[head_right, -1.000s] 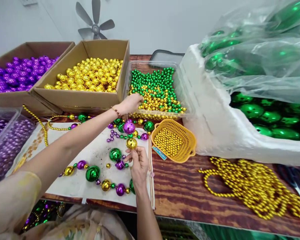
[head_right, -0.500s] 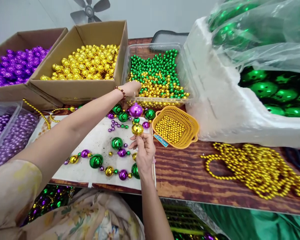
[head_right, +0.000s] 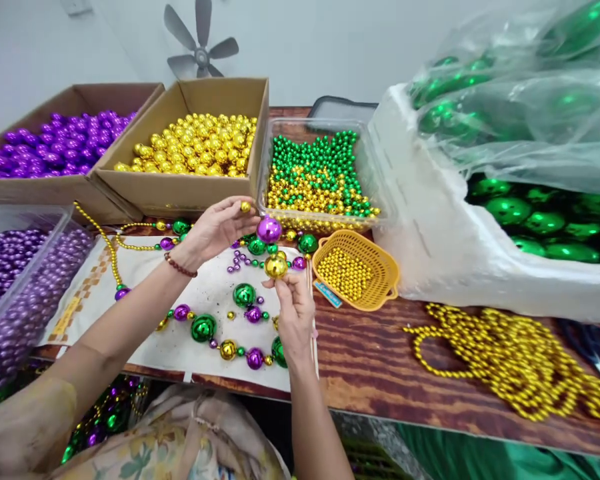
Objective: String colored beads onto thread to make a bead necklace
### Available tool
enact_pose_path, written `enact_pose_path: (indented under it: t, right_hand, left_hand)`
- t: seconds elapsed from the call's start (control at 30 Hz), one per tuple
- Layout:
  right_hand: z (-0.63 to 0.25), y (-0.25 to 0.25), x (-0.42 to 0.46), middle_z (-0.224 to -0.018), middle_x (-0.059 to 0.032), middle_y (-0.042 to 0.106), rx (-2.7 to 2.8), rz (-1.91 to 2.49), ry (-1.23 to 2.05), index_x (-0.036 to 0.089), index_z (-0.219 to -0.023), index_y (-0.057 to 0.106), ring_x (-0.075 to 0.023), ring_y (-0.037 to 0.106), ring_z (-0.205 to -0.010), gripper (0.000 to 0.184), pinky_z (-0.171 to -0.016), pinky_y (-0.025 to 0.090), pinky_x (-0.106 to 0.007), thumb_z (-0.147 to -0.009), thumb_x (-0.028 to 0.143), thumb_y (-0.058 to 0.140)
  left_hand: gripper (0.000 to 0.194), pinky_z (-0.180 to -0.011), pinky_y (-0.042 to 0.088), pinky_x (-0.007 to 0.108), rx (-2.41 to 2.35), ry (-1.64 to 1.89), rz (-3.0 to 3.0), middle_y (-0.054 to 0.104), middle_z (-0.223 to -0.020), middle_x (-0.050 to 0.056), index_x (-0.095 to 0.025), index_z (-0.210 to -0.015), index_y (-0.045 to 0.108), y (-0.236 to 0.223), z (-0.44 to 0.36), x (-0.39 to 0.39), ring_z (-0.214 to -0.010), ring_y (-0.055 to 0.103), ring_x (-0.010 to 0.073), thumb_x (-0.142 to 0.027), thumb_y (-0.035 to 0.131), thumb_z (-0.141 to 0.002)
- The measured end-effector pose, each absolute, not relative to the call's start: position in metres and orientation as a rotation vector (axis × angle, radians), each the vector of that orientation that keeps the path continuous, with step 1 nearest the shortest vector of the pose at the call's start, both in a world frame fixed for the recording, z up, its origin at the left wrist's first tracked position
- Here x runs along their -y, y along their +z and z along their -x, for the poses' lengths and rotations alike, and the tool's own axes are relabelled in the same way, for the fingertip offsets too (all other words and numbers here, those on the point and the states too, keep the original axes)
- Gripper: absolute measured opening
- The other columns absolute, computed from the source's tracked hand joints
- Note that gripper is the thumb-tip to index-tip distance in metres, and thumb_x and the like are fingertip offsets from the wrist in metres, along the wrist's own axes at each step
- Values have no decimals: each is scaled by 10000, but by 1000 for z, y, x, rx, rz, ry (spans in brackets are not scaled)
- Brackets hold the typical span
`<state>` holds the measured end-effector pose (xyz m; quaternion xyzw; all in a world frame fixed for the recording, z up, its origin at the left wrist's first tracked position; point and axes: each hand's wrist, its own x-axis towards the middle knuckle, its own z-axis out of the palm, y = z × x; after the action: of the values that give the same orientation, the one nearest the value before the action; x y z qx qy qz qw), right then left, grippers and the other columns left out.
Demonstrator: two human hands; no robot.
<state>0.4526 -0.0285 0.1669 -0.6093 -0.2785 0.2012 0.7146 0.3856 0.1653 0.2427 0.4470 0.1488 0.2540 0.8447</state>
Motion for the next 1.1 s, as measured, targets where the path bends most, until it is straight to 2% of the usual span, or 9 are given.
enact_pose_path:
  t: [0.27, 0.43, 0.8, 0.97, 1.1]
  right_hand:
    - [-437, 160, 30, -787, -28, 713, 716, 1420, 562, 202, -848, 636, -189, 655, -748, 205, -720, 505, -307, -928, 390, 617]
    - [-437, 159, 28, -799, -32, 717, 754, 1445, 569, 206, -848, 622, -187, 661, -746, 205, -709, 512, -303, -943, 387, 599]
    - [-438, 156, 27, -762, -26, 707, 723, 1492, 512, 196, -827, 637, -176, 644, -715, 200, -683, 493, -289, -922, 369, 612]
    - [-436, 156, 26, -747, -24, 699, 644, 1474, 535, 194, -816, 647, -178, 645, -721, 214, -704, 504, -299, -916, 381, 618]
    - [-439, 155, 19, -695, -17, 681, 596, 1414, 594, 191, -781, 649, -170, 634, -671, 232, -682, 517, -301, -895, 394, 634]
  left_hand:
    - [54, -869, 579, 324, -394, 636, -696, 735, -894, 47, -162, -930, 706, 245, -357, -164, -860, 733, 165, -204, 682, -907]
    - [9, -878, 569, 333, -431, 662, -661, 725, -863, 32, -161, -895, 686, 243, -359, -162, -811, 725, 149, -165, 692, -892]
    - [89, -743, 535, 287, -457, 691, -685, 704, -875, -4, -182, -913, 670, 234, -367, -160, -772, 713, 141, -177, 731, -848]
    - [176, -799, 520, 295, -467, 749, -779, 694, -909, -10, -196, -977, 690, 231, -372, -155, -796, 714, 134, -152, 743, -815]
    - [240, -865, 501, 292, -463, 725, -825, 711, -940, 25, -178, -1020, 720, 226, -378, -142, -901, 713, 151, -133, 753, -786]
